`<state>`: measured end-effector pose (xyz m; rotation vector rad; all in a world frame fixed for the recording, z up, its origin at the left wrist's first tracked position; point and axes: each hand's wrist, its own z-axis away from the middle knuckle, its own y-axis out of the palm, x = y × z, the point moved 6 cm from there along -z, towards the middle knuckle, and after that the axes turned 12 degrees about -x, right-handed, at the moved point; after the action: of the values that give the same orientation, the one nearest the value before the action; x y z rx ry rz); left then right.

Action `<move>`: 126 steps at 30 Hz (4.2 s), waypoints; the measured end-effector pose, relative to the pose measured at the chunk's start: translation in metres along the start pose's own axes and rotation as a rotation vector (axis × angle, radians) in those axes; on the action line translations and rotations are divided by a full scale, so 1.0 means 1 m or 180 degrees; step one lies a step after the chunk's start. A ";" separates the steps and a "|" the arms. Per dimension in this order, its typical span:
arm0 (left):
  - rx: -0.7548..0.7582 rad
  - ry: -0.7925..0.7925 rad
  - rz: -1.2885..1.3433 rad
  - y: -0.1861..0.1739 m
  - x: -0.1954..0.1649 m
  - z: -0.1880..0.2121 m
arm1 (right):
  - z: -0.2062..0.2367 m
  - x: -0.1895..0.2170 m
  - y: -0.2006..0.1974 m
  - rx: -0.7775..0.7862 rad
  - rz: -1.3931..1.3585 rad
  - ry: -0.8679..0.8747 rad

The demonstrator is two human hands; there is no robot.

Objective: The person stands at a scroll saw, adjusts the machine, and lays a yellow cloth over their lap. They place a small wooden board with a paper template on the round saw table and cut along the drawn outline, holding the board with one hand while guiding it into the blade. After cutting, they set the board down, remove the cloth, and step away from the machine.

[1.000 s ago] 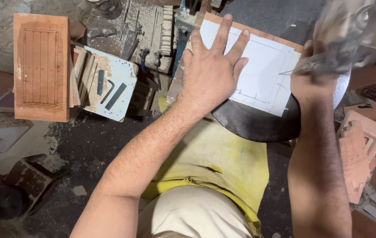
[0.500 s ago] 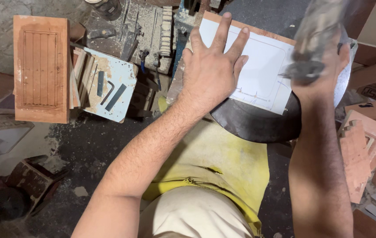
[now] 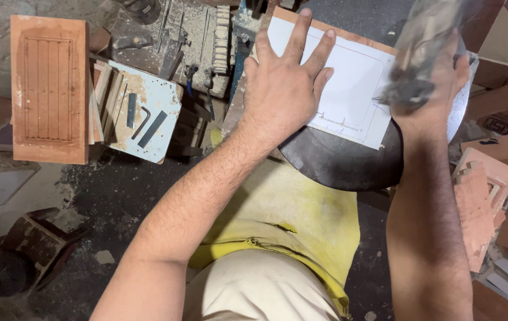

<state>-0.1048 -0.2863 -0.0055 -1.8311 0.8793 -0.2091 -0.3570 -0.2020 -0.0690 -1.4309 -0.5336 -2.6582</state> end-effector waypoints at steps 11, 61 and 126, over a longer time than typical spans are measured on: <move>-0.0049 -0.0009 0.0020 0.005 0.001 -0.003 | -0.011 -0.002 0.001 0.0442 0.0154 -0.0180; -0.0109 -0.0113 -0.0228 0.007 -0.001 -0.018 | -0.104 -0.009 -0.007 0.1308 0.0692 -0.1056; 0.0013 0.1104 0.0519 0.015 -0.016 -0.035 | 0.136 0.002 -0.028 0.1284 0.3694 -0.4027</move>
<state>-0.1413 -0.3045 0.0009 -1.7360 1.2619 -0.4331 -0.2561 -0.1299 -0.0059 -2.1210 -0.1178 -0.5998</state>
